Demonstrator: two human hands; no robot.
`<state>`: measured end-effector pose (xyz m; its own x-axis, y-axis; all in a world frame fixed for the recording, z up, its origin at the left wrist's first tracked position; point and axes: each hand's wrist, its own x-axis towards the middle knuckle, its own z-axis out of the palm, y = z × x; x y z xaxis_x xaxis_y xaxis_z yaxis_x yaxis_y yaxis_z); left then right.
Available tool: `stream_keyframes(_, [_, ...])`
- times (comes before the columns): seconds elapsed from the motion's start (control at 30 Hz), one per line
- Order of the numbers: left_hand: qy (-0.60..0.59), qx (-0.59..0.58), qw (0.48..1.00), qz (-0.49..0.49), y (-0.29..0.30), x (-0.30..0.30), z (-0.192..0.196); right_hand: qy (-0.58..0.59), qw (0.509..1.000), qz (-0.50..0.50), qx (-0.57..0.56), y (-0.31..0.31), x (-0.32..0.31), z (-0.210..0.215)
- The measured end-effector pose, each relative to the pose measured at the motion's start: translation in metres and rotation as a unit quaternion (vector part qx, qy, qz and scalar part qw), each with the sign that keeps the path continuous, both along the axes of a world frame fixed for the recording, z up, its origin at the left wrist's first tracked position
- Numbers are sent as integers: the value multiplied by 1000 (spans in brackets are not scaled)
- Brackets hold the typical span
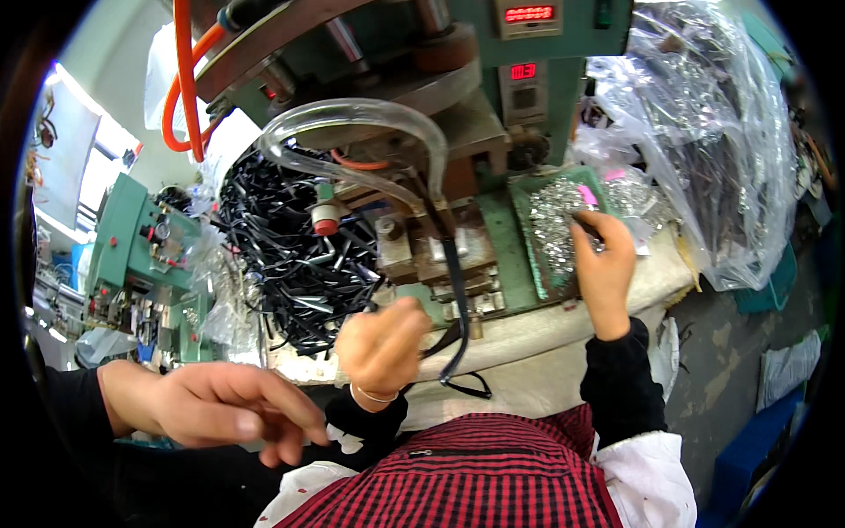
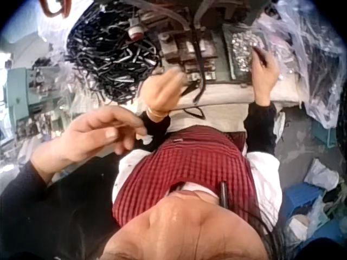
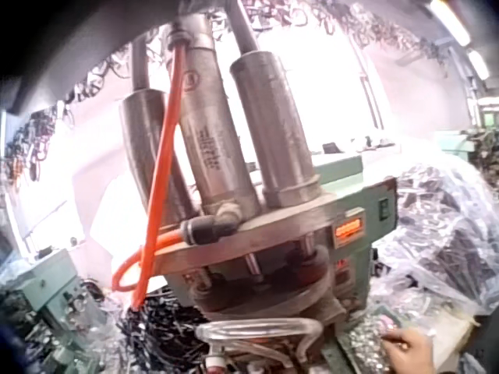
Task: The person operates a hydraulic press machine in a factory setting. They repeatedly pick up black plastic strips and small metallic components, place them into the press, and activate the machine to process the items.
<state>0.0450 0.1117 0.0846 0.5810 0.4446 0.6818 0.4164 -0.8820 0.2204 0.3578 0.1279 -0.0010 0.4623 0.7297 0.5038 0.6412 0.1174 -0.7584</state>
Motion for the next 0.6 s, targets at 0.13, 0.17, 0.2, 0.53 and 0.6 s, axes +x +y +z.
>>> stream_keyframes(0.13, [-31, -850, 524, -40, -38, -60, 158, -15, 999, 33, 9, -4, -10, 1])
stream_keyframes(0.17, [-63, -835, 545, -46, -47, -47, 153, -29, 999, 32, 19, 0, -14, 5])
stream_keyframes(0.2, [42, -761, 639, -102, -51, -41, 134, -2, 999, 39, 28, 5, -22, 9])
stream_keyframes(0.53, [426, -405, 805, -76, -64, 33, -86, 39, 998, 29, 41, 1, -22, 14])
stream_keyframes(0.6, [377, -515, 770, -16, -60, 45, -89, 47, 998, 24, 27, -7, -16, 11])
